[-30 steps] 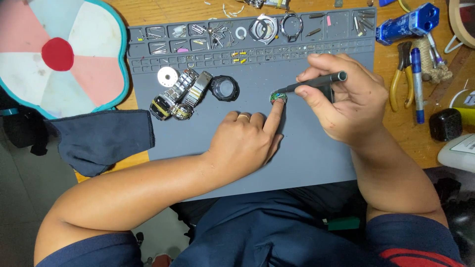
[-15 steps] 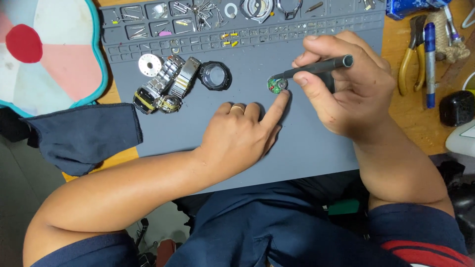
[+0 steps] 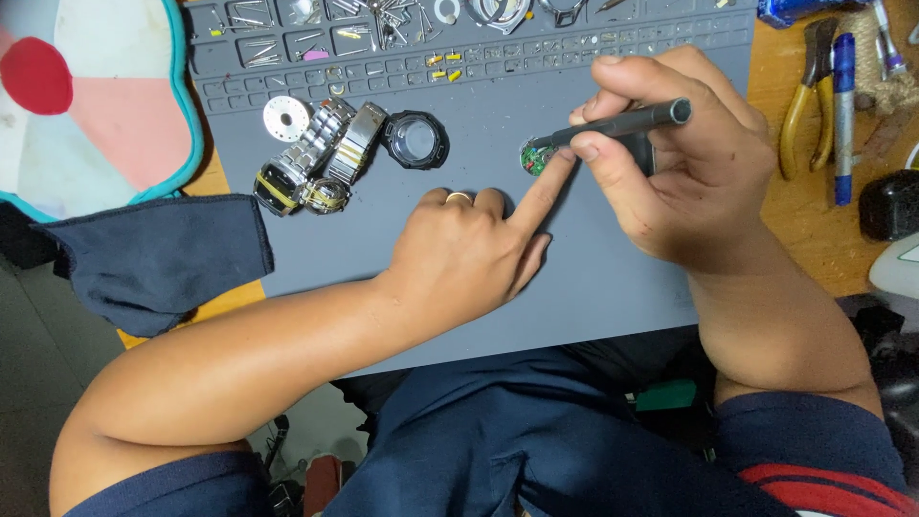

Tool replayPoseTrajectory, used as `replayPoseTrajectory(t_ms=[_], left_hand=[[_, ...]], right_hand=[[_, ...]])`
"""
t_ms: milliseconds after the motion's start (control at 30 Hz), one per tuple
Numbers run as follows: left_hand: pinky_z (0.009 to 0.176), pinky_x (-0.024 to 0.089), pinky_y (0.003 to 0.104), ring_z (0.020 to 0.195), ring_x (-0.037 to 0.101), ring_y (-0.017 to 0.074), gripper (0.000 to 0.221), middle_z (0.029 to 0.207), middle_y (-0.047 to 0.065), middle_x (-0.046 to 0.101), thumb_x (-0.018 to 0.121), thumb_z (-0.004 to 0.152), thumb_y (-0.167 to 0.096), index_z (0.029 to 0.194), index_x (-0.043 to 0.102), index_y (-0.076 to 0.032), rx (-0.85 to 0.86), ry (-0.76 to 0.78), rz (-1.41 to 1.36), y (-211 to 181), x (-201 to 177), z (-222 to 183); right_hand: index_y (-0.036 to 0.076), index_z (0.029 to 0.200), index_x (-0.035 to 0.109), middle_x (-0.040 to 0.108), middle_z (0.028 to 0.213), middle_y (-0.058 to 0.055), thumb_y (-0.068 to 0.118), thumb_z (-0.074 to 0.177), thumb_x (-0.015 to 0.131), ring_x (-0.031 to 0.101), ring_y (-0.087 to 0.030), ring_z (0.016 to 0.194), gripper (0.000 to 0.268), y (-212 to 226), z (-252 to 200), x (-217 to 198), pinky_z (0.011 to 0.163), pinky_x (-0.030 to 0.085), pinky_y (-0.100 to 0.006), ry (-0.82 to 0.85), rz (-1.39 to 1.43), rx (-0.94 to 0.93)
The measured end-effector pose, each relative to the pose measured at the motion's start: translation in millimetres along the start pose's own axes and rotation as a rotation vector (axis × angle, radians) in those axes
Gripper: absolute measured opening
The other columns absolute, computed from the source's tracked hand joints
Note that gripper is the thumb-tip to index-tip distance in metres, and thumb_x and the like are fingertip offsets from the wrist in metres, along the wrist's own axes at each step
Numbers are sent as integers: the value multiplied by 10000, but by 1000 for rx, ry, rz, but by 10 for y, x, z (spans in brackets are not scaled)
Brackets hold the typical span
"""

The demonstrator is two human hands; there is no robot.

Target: A person uses a probe tool to inspect the electronic components of a watch movement on a repair bench.

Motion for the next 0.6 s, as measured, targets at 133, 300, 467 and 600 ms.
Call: replayPoseTrajectory(t_ms=[133,300,467,600], left_hand=[[418,352,306,416,483,184,555,536,-4,464,489,743,-461,1192,387,-151,-15,23,5,13,23,3],[406,339,296,401,474,180,548,523,-11,458,503,736,-467,1177,400,-157,-21,8,27,20,13,-2],[417,339,295,414,472,176,543,521,-11,451,509,740,-484,1169,410,-166,-25,-7,41,29,-6,4],[490,345,284,587,452,169,452,705,16,438,487,773,-462,1112,439,-168,-9,-60,85,44,-108,46]], right_hand=[[-126,1095,383,491,786,-236,-90,830,506,512,-300,745,295,26,3,26,698,463,-356,13,-28,-23],[-104,1191,291,577,866,-244,-106,861,509,568,-267,751,396,-14,-75,5,710,476,-305,-18,-72,-24],[-85,1199,260,570,901,-235,-69,872,447,568,-277,805,376,-29,-77,52,791,436,-316,15,-2,-14],[-90,1138,301,560,890,-229,-48,869,435,570,-291,811,304,11,-57,74,830,433,-352,25,-17,-59]])
Point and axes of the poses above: each hand's wrist, its own z-axis towards the middle knuckle, its own x-axis out of the palm, y = z × x, the point moved 8 cm from there along z, towards the middle knuckle
